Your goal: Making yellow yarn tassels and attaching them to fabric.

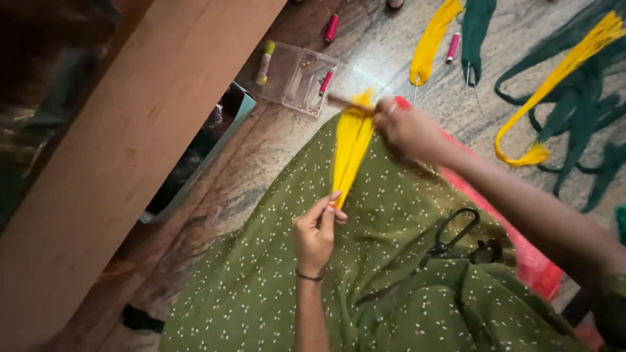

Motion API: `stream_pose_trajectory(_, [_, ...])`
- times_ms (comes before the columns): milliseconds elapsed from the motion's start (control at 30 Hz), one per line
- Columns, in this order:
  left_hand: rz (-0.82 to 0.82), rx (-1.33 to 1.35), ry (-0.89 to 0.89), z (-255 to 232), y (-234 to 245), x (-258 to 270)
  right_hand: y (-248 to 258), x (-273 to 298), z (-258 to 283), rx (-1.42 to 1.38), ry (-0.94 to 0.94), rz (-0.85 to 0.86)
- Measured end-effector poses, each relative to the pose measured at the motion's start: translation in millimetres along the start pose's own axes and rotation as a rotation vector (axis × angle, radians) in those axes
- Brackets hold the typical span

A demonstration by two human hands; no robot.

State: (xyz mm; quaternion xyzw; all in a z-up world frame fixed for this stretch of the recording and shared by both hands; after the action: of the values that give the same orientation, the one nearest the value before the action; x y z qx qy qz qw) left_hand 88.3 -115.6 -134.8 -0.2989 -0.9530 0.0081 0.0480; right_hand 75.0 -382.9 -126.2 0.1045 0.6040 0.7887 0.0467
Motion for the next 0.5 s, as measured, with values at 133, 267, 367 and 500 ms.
stream_pose_trajectory(133, [-0.052,-0.055,0.025,21.6,12.1,11.1,24.7,2.1,-3.7,0.129,-0.22,0.041])
stream_pose_trajectory(267, [-0.066,0.024,0.047,34.2,12.8,22.9,20.8,11.8,0.2,0.143,0.458,-0.466])
stream_pose_trajectory(367, [-0.066,0.079,0.099,31.0,5.9,26.2,12.4,8.0,-25.6,0.001,-0.252,0.035])
stream_pose_trajectory(500, [-0.084,0.013,0.053,38.9,10.7,30.0,3.6,17.5,-19.6,0.158,0.05,-0.122])
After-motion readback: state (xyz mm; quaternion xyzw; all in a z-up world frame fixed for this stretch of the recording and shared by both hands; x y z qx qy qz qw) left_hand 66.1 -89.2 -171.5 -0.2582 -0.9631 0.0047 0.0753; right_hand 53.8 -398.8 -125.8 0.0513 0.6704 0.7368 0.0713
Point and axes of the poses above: each hand's wrist, its own x-axis away from the middle knuckle, its own y-axis out of the back of the hand, z = x × y, the point moved 3 cm from there along -x, towards the middle knuckle, and after that the axes turned 13 degrees about x, right-handed, at the moved point
